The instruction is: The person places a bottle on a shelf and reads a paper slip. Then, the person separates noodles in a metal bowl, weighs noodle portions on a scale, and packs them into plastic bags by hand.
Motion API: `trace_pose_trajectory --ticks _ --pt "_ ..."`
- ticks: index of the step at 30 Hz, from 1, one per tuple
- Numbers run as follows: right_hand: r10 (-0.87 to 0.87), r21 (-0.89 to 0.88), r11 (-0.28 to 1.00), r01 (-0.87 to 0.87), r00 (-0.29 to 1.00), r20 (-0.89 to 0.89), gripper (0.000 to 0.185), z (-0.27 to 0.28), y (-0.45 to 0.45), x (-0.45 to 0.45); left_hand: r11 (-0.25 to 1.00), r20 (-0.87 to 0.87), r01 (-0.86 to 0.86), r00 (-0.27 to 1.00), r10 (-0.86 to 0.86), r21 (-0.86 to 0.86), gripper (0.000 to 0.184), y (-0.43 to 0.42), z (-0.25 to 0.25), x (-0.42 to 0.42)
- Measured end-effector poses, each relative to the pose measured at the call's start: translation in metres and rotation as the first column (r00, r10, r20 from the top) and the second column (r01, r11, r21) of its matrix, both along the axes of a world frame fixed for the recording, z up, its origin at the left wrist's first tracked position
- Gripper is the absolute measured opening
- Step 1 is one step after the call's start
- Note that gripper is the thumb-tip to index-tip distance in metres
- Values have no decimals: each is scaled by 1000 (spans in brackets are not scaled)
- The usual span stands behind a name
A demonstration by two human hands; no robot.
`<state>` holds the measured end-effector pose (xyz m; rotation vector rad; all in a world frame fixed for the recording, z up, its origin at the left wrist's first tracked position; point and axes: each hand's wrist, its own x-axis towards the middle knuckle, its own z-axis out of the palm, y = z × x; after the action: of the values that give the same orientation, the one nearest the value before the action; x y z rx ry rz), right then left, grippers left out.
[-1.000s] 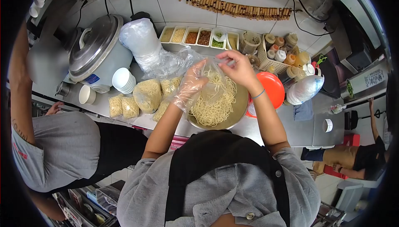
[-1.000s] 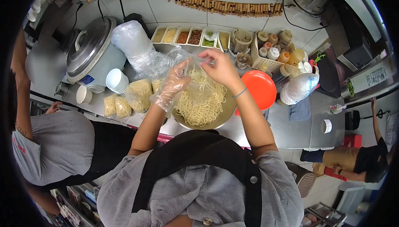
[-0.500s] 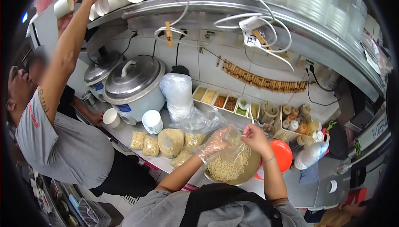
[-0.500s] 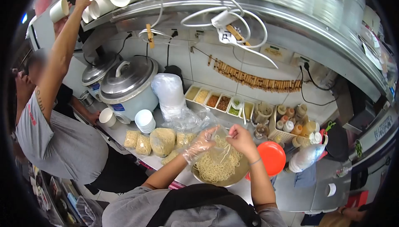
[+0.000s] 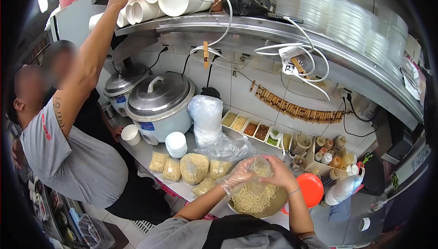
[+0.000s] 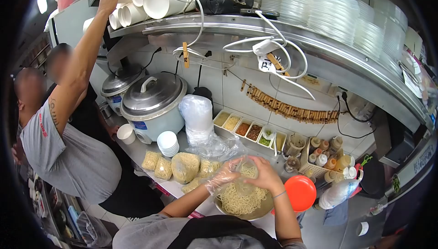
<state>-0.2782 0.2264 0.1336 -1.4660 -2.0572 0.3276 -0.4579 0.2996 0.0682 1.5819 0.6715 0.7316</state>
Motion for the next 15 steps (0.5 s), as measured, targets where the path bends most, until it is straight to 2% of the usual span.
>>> trace_pose_trajectory --ticks 1,3,4,5,6,9,10,11,12,13,14,15 --pt "-3 2 1000 3 1000 -3 64 -11 -1 0 993 -3 64 998 -64 -97 69 -2 9 -2" --pt "-132 -159 978 133 991 13 80 -48 -3 -1 973 -5 128 991 -131 -192 69 -4 11 -3" --pt "-133 -156 979 133 991 10 80 -65 -3 -3 958 35 230 973 -227 -174 69 -4 5 -1" --pt "-186 -181 965 190 982 41 78 -82 -2 -4 934 74 327 945 -319 -148 69 -3 -2 2" --pt "-235 -201 948 246 969 75 75 -93 -1 -4 946 -8 299 954 -301 122 68 -2 -11 6" --pt "-207 -193 958 213 977 55 65 -109 -5 3 922 -19 332 942 -335 197 61 -7 14 3" --pt "-203 -191 959 210 978 53 65 -109 -6 3 915 288 404 877 -384 -11 52 -5 11 4" --pt "-233 -186 956 226 972 -15 57 -107 -8 2 916 286 402 879 -383 -9 52 -3 15 1" --pt "-262 -181 953 244 961 -84 49 -105 -9 0 954 220 299 928 -300 37 48 -5 45 -7" --pt "-263 -176 953 245 961 -87 49 -105 -10 -4 976 160 197 965 -209 91 45 -6 73 -13" --pt "-322 -69 946 316 943 -85 43 -107 -13 -10 975 157 199 964 -212 95 45 -7 93 -17" --pt "-380 37 923 384 921 -88 37 -110 -16 -16 979 263 90 955 -136 180 41 -8 111 -19"
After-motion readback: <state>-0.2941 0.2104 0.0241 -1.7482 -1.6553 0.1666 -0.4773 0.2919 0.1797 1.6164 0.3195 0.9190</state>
